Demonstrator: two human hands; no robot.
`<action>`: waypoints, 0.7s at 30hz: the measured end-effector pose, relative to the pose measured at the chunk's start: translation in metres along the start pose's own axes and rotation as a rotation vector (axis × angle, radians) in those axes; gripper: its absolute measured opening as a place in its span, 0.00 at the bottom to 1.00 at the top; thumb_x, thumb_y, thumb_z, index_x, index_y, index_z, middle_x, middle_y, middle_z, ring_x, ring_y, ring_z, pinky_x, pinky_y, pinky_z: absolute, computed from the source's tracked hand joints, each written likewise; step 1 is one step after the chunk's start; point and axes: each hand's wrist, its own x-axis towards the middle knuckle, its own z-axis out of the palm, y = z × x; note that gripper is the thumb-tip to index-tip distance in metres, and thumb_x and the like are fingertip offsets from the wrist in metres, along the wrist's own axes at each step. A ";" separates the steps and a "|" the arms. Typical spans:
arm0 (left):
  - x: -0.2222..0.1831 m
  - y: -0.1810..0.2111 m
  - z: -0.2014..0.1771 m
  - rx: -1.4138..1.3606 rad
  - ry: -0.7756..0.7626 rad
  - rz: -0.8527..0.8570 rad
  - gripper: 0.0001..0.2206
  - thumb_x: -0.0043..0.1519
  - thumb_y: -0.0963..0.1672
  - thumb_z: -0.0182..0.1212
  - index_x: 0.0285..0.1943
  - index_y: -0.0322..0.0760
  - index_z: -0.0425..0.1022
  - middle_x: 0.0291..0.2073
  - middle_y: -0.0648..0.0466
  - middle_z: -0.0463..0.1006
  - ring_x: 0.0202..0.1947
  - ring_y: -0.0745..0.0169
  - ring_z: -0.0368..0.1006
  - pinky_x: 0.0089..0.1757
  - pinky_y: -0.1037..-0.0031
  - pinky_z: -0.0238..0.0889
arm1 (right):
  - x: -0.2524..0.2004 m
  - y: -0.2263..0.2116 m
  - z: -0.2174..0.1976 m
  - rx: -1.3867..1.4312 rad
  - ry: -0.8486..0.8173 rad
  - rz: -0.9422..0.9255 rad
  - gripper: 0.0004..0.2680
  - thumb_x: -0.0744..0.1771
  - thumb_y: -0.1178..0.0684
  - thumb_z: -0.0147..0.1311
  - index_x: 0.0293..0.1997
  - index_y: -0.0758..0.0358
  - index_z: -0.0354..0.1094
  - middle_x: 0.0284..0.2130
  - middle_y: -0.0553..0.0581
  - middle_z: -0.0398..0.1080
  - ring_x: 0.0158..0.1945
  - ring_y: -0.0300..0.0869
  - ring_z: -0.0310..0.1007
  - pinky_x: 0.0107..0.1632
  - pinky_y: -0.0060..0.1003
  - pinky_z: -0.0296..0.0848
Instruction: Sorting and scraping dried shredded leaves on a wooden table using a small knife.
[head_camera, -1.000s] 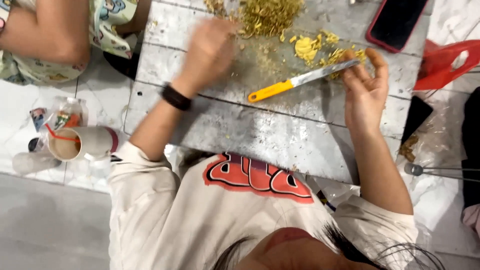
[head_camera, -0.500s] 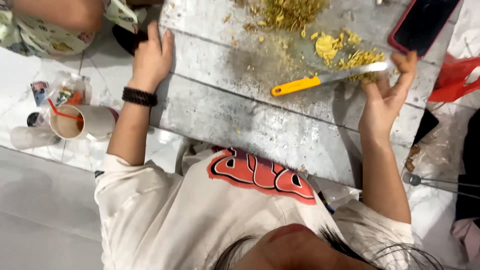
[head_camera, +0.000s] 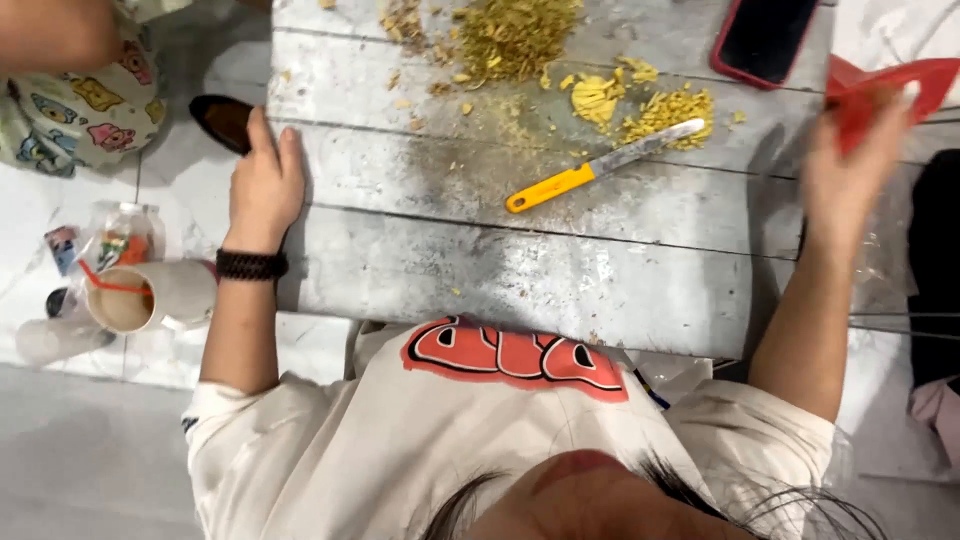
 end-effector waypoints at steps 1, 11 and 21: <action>-0.004 0.000 -0.001 -0.006 -0.004 0.015 0.31 0.72 0.55 0.30 0.77 0.30 0.41 0.46 0.24 0.74 0.39 0.15 0.69 0.36 0.42 0.60 | -0.007 -0.009 0.003 -0.011 0.012 0.003 0.26 0.75 0.65 0.58 0.77 0.68 0.36 0.75 0.75 0.45 0.79 0.61 0.41 0.78 0.53 0.40; -0.019 -0.004 -0.003 0.098 0.007 -0.006 0.27 0.75 0.52 0.30 0.82 0.49 0.31 0.28 0.31 0.74 0.29 0.25 0.68 0.31 0.48 0.57 | -0.039 -0.066 -0.005 -0.115 -0.367 0.457 0.19 0.75 0.36 0.31 0.55 0.67 0.54 0.45 0.84 0.68 0.49 0.80 0.63 0.49 0.61 0.58; -0.022 0.021 -0.026 0.397 -0.117 -0.076 0.29 0.76 0.55 0.30 0.81 0.49 0.26 0.46 0.23 0.71 0.40 0.23 0.71 0.44 0.41 0.59 | -0.023 -0.073 -0.017 -0.179 -0.145 0.052 0.16 0.77 0.54 0.41 0.70 0.79 0.50 0.63 0.83 0.62 0.64 0.71 0.62 0.63 0.57 0.59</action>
